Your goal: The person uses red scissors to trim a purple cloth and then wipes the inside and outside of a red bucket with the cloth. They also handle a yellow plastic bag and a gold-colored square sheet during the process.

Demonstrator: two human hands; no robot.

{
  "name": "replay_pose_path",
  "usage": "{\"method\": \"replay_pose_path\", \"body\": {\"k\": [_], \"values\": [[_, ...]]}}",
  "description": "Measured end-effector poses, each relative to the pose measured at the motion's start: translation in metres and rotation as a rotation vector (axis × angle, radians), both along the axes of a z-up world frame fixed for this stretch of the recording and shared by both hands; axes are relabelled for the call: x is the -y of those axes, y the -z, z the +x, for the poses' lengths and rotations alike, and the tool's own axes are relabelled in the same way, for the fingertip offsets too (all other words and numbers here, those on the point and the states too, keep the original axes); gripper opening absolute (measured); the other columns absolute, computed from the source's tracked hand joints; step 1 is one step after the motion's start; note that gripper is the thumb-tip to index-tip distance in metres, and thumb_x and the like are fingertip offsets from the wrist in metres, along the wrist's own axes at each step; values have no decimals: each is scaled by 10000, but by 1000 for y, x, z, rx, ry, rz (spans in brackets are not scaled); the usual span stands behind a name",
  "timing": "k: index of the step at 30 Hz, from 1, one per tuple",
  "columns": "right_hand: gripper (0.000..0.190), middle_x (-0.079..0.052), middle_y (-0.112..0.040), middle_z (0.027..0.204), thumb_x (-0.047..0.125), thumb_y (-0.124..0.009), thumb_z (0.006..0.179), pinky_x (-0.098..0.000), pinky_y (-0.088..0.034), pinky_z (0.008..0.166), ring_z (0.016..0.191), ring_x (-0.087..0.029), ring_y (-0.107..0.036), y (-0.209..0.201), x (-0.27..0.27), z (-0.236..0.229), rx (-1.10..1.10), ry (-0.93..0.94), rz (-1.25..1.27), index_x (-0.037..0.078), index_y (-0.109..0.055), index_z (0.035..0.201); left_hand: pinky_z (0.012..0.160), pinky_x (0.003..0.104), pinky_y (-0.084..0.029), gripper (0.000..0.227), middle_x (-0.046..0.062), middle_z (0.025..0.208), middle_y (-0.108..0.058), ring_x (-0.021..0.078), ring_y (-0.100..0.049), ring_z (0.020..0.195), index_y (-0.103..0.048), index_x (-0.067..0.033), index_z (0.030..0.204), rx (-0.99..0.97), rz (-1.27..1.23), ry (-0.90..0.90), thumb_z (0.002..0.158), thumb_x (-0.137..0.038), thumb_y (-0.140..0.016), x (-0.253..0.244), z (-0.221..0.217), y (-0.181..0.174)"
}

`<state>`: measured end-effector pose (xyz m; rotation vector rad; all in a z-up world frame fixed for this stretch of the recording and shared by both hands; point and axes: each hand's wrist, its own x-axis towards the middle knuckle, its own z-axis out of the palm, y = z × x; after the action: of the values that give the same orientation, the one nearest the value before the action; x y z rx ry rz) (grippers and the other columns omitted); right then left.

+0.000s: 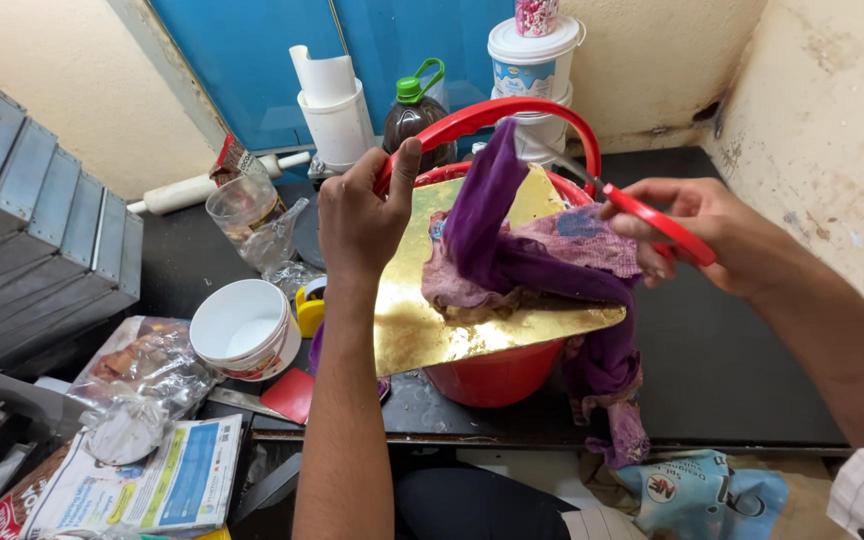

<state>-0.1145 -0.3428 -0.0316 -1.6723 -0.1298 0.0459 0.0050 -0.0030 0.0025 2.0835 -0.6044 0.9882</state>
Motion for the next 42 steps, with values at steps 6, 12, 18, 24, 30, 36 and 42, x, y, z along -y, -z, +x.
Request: {"method": "replay_pose_path", "body": {"k": [6,12,18,24,30,36,42], "values": [[498,-161,-617,663,376,-788,922,-406,-506,611,584,-202,-611,20,31,-10,-110,109,-385,47,-692,1284,483,453,-399,647,113,488,-500,309,-545,437,-548,-54,643,0,20,-10,1034,-568,-565,-2,1,3],[777,-105,-794,1051,324,-939,602,-344,-615,808,722,-200,-770,45,159,-60,230,120,-1011,48,-707,1290,464,417,-414,647,78,492,-517,254,-585,436,-577,-74,666,85,35,-7,1064,-582,-546,-4,17,5],[702,-158,-781,941,309,-925,720,-349,-616,830,815,-224,-788,100,239,-75,-53,353,-1022,-6,-624,1270,451,384,-413,650,37,497,-521,198,-586,435,-588,-99,679,87,20,17,1089,-600,-528,-5,20,11],[474,-196,-769,1005,326,-828,709,-470,-618,856,937,-363,-790,214,176,-58,-453,529,-1272,100,-705,1107,447,426,-406,630,81,472,-506,258,-570,413,-567,-85,655,19,19,-1,1047,-578,-570,-5,12,10],[910,-256,-769,1075,599,-934,678,-499,-572,895,1037,-433,-737,275,139,-69,-574,586,-1220,80,-551,1321,505,496,-426,586,154,543,-556,378,-613,523,-586,-69,684,46,11,-33,1039,-536,-592,-3,3,0],[663,-100,-689,1250,574,-922,740,-445,-576,970,1215,-325,-662,252,135,-43,-807,76,-1554,153,-690,1196,500,467,-431,604,136,584,-594,360,-618,538,-594,-67,706,109,9,-57,1077,-544,-590,0,12,10],[222,-113,-802,1048,187,-718,841,-419,-631,822,990,-304,-794,257,144,-23,-560,42,-1533,164,-784,1052,479,444,-419,634,111,517,-538,313,-581,458,-558,-69,672,81,24,-68,1074,-560,-566,1,13,8]]}}
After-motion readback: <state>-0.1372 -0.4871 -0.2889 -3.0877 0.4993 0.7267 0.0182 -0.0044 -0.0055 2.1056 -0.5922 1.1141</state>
